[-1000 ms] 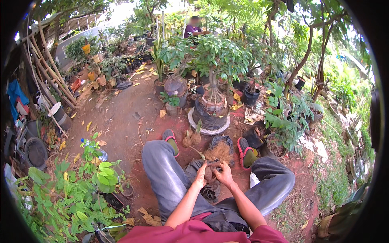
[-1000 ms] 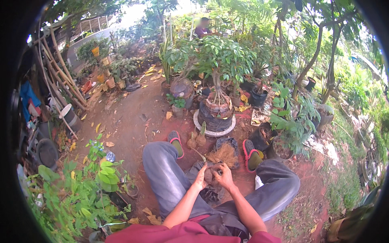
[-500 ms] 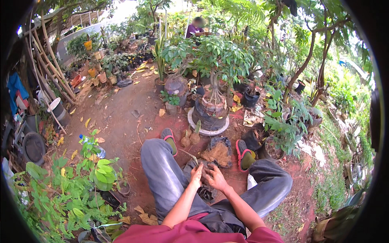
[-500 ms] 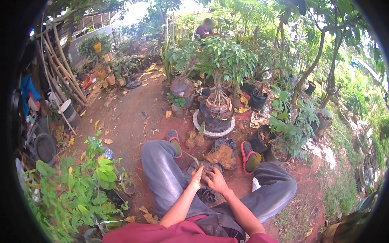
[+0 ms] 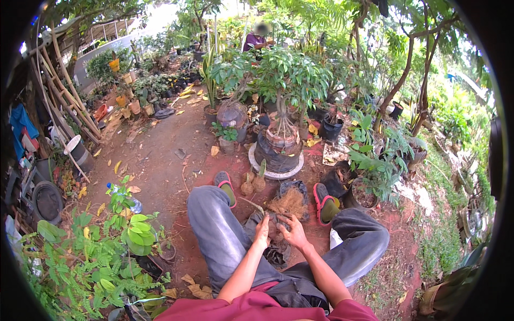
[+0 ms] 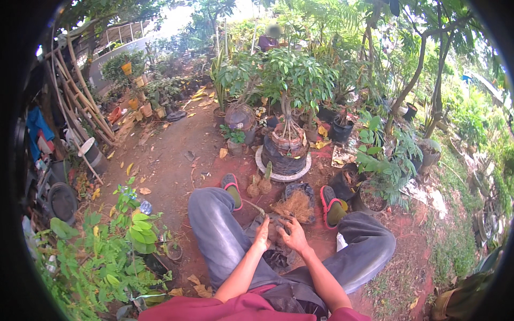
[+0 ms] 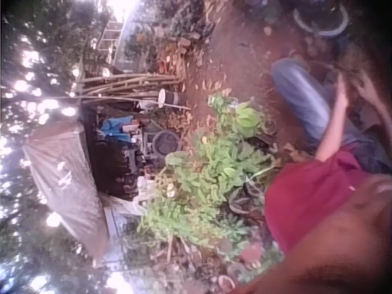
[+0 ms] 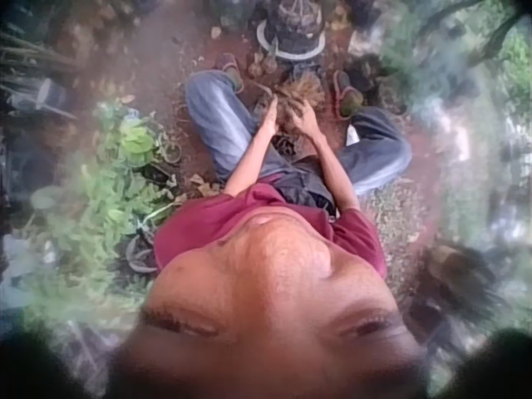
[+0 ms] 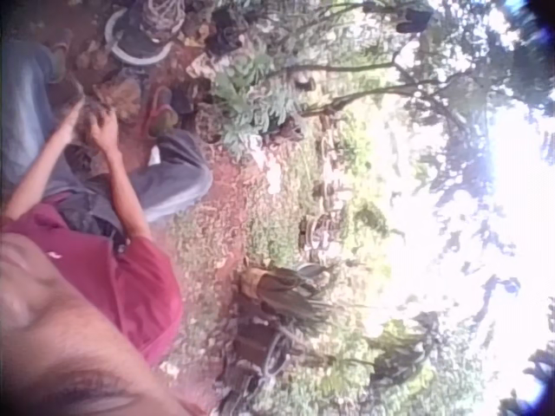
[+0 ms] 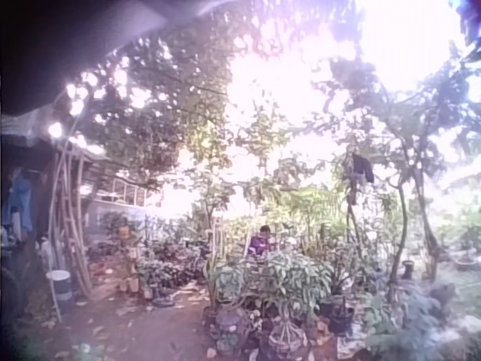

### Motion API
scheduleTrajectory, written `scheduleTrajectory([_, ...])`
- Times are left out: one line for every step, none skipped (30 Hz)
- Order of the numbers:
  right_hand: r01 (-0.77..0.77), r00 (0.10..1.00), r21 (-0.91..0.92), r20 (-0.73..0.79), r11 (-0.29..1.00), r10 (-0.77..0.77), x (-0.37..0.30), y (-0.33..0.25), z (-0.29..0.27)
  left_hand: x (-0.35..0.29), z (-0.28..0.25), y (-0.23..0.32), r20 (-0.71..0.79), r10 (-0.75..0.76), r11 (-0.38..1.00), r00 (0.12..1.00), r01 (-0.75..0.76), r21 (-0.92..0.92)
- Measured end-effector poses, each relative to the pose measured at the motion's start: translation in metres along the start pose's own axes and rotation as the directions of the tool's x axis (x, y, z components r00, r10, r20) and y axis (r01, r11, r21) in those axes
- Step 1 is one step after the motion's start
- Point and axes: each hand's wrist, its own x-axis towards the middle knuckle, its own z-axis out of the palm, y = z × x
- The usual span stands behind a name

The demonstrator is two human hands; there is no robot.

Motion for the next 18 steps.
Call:
scheduleTrajectory([0.022, 1.0, -0.025, 0.022, 0.999, -0.021, -0.001, 0.0, 0.003, 0.001, 0.0, 0.0, 0.036, -0.041, 0.998, 0.999, 0.043, -0.047])
scheduleTrajectory([0.022, 0.998, 0.009, 0.05, 1.0, -0.022, -0.001, 0.0, 0.005, 0.002, 0.0, -0.001, 0.073, -0.08, 0.992, 0.994, 0.086, -0.092])
scheduleTrajectory([0.016, 0.997, 0.034, 0.078, 0.999, -0.019, -0.002, 0.0, 0.008, 0.003, 0.001, -0.001, 0.036, -0.149, 0.983, 0.988, 0.152, -0.107])
scheduleTrajectory([-0.014, 0.993, 0.051, 0.12, 0.999, 0.008, -0.003, 0.0, 0.01, 0.003, 0.002, -0.001, 0.082, -0.114, 0.982, 0.99, 0.125, -0.144])
scheduleTrajectory([-0.011, 0.992, 0.05, 0.127, 0.999, 0.004, -0.002, 0.0, 0.01, 0.003, 0.003, -0.001, 0.052, -0.111, 0.981, 0.992, 0.118, -0.154])
scheduleTrajectory([-0.012, 0.996, 0.087, 0.085, 0.996, 0.005, -0.002, 0.0, 0.011, 0.002, 0.004, -0.001, 0.021, -0.109, 0.98, 0.994, 0.111, -0.163])
scheduleTrajectory([-0.039, 0.998, 0.115, 0.052, 0.993, 0.033, -0.002, 0.001, 0.011, 0.002, 0.004, 0.0, 0.055, -0.098, 0.979, 0.994, 0.106, -0.173])
scheduleTrajectory([-0.056, 0.998, 0.147, 0.018, 0.988, 0.054, -0.002, 0.001, 0.011, 0.001, 0.004, 0.001, 0.087, -0.086, 0.978, 0.992, 0.101, -0.184])
scheduleTrajectory([-0.04, 0.999, 0.125, 0.02, 0.991, 0.038, -0.001, 0.002, 0.01, 0.0, 0.004, 0.001, 0.092, -0.065, 0.98, 0.994, 0.081, -0.184])
scheduleTrajectory([-0.017, 1.0, 0.105, 0.019, 0.994, 0.016, 0.0, 0.004, 0.009, -0.001, 0.004, 0.002, 0.114, -0.072, 0.975, 0.991, 0.094, -0.203])
scheduleTrajectory([-0.01, 1.0, 0.067, 0.016, 0.998, 0.009, -0.001, 0.005, 0.008, -0.001, 0.004, 0.002, 0.11, -0.071, 0.974, 0.991, 0.093, -0.209])
scheduleTrajectory([-0.003, 1.0, 0.084, 0.026, 0.996, 0.0, -0.002, 0.007, 0.008, -0.001, 0.003, 0.002, 0.089, -0.086, 0.975, 0.992, 0.102, -0.198])
scheduleTrajectory([-0.008, 0.999, 0.084, 0.035, 0.996, 0.005, -0.002, 0.008, 0.008, -0.001, 0.002, 0.002, 0.119, -0.07, 0.978, 0.99, 0.092, -0.189])
scheduleTrajectory([-0.013, 0.999, 0.069, 0.047, 0.998, 0.01, -0.002, 0.01, 0.009, -0.001, 0.001, 0.003, 0.132, -0.07, 0.982, 0.989, 0.092, -0.164])
scheduleTrajectory([-0.017, 0.999, 0.102, 0.053, 0.995, 0.011, -0.002, 0.012, 0.01, -0.001, 0.001, 0.002, 0.105, -0.081, 0.988, 0.991, 0.094, -0.124])
scheduleTrajectory([-0.022, 0.998, 0.119, 0.063, 0.993, 0.015, -0.002, 0.013, 0.012, -0.001, 0.0, 0.001, 0.144, -0.061, 0.988, 0.988, 0.08, -0.133])
scheduleTrajectory([-0.04, 0.997, 0.126, 0.077, 0.991, 0.03, -0.002, 0.015, 0.013, -0.001, 0.0, 0.0, 0.144, -0.052, 0.99, 0.988, 0.071, -0.126])
scheduleTrajectory([-0.052, 0.995, 0.184, 0.095, 0.982, 0.035, -0.002, 0.017, 0.015, -0.001, 0.0, -0.001, 0.106, -0.061, 0.992, 0.993, 0.072, -0.102])
